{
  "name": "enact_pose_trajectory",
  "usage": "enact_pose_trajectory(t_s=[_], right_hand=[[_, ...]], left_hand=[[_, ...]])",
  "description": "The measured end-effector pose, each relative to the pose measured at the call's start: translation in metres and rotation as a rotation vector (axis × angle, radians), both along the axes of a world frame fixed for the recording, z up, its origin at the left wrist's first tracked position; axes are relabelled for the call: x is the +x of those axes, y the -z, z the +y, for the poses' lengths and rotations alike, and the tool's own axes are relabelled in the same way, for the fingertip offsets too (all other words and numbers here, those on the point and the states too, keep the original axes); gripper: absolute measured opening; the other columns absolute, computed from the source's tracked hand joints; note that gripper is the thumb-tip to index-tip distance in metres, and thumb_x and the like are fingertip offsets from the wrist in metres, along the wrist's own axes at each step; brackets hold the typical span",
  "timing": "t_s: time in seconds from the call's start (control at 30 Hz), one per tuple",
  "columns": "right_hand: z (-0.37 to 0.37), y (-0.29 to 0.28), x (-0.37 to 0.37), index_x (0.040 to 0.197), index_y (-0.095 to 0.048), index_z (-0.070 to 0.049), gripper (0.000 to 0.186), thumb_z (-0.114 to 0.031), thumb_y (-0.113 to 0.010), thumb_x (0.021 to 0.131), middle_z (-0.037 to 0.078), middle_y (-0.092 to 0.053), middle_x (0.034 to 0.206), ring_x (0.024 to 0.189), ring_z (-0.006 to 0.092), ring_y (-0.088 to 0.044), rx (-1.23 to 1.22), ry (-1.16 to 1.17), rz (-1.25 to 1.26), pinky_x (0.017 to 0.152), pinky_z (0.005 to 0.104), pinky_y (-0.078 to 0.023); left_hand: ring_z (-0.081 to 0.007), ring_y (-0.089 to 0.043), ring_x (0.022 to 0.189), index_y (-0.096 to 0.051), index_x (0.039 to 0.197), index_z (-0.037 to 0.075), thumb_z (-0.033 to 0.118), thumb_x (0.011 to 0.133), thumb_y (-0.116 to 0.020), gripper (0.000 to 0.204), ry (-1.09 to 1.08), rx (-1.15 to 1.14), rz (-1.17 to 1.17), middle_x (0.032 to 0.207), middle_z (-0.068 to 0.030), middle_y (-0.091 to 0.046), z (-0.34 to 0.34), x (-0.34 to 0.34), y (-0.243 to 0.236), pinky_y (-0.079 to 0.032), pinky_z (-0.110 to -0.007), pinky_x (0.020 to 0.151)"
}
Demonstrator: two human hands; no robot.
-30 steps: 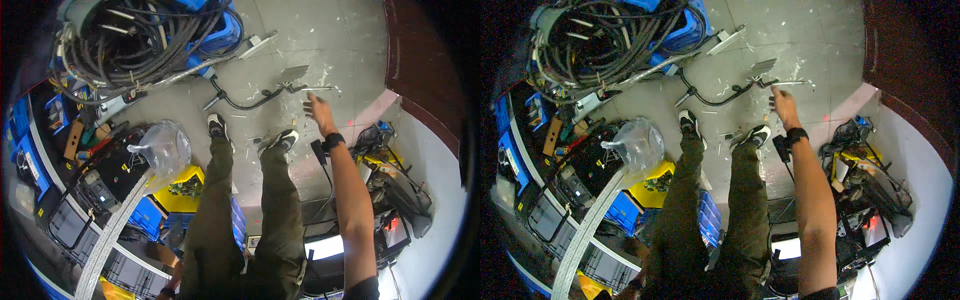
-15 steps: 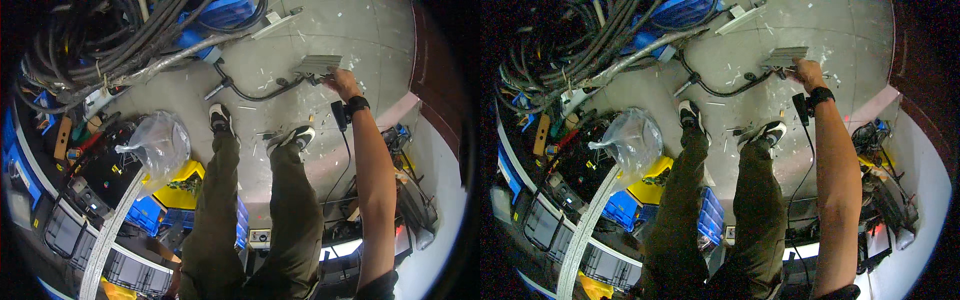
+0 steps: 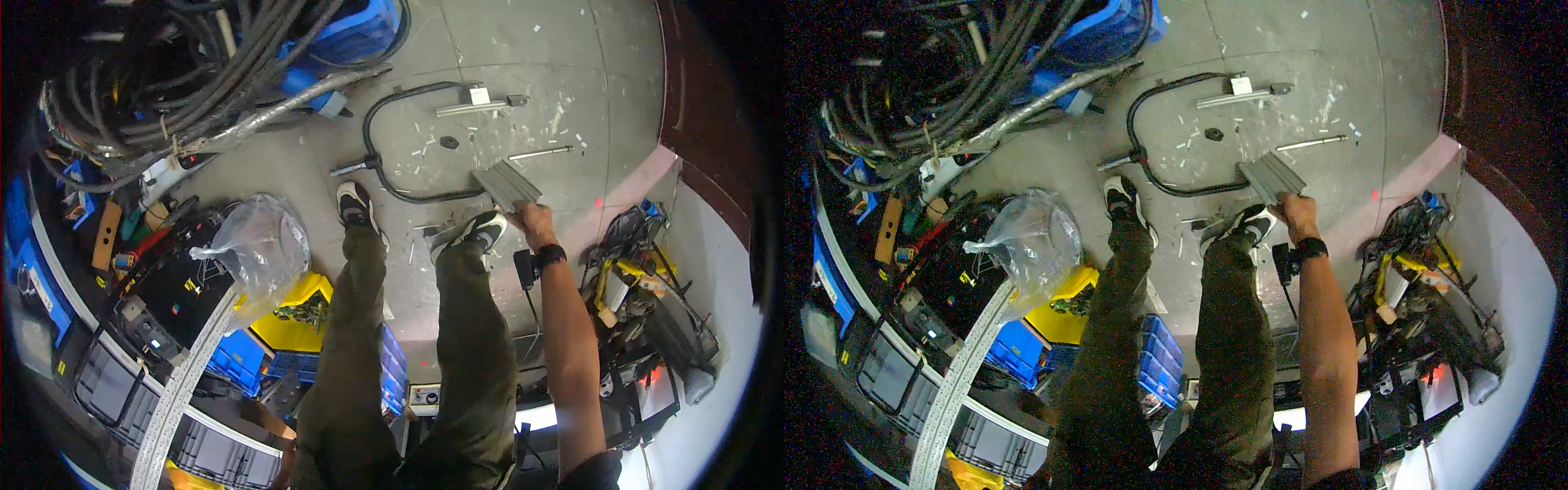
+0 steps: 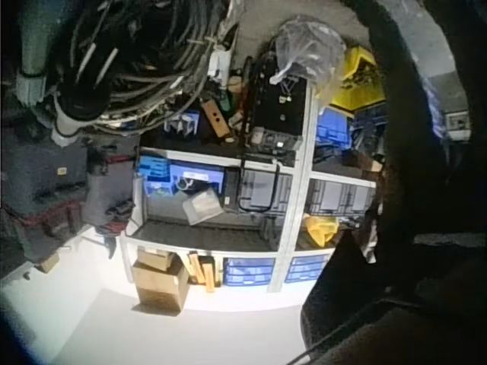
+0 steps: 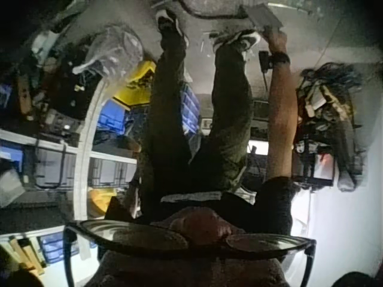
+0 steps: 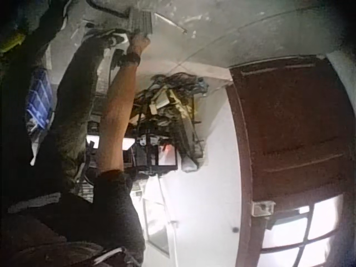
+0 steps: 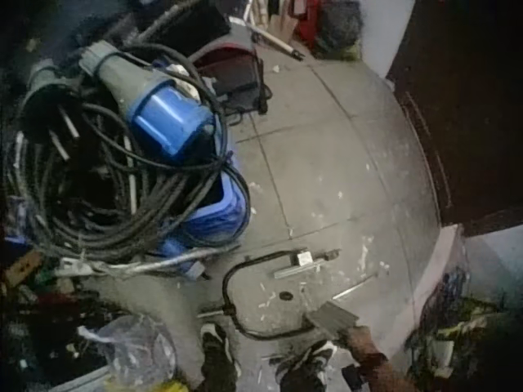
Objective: Repairing and assembling small electronic components on a workbench and floor.
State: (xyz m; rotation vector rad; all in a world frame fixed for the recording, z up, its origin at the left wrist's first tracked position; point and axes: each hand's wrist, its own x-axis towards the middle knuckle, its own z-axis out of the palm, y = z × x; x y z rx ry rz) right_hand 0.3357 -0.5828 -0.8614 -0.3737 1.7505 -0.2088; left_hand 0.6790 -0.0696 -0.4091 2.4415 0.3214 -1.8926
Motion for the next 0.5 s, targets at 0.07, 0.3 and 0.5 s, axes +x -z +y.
enact_pose_trajectory(t_s=[0.07, 0.3, 0.5], right_hand=[[0.013, 0.002, -0.014, 0.103, -0.059, 0.014, 0.031, -0.012, -0.064, 0.087, 0.018, -0.067, 0.091, 0.078, 0.028, -0.071, 0.184, 0.101, -0.084, 0.067, 0.0349, -0.062], [0.031, 0.024, -0.014, 0.117, -0.055, 0.013, 0.036, -0.013, -0.059, 0.093, 0.017, -0.066, 0.099, 0.08, 0.0281, -0.071, -0.077, -0.246, -0.265, 0.068, 0.0358, -0.063], [0.034, -0.046, 0.015, 0.104, -0.052, 0.022, 0.032, -0.007, -0.055, 0.092, 0.023, -0.065, 0.089, 0.071, 0.0345, -0.071, 0.003, 0.133, -0.225, 0.06, 0.0363, -0.065]], left_hand=[[-0.0214, -0.062, 0.11, -0.06, 0.12, 0.0, 0.004, 0.097, -0.057, 0.023, 0.01, 0.014, 0.004, 0.117, -0.0129, -0.065, -0.001, 0.002, 0.001, -0.05, -0.032, 0.094], [-0.0214, -0.061, 0.111, -0.059, 0.121, -0.001, 0.004, 0.097, -0.057, 0.024, 0.029, 0.034, -0.008, 0.118, -0.0131, -0.064, -0.003, 0.003, -0.003, -0.049, -0.032, 0.095], [-0.0213, -0.06, 0.113, -0.058, 0.122, -0.001, 0.003, 0.097, -0.057, 0.026, 0.063, -0.05, -0.016, 0.119, -0.0134, -0.064, -0.008, 0.016, -0.006, -0.049, -0.032, 0.096]])
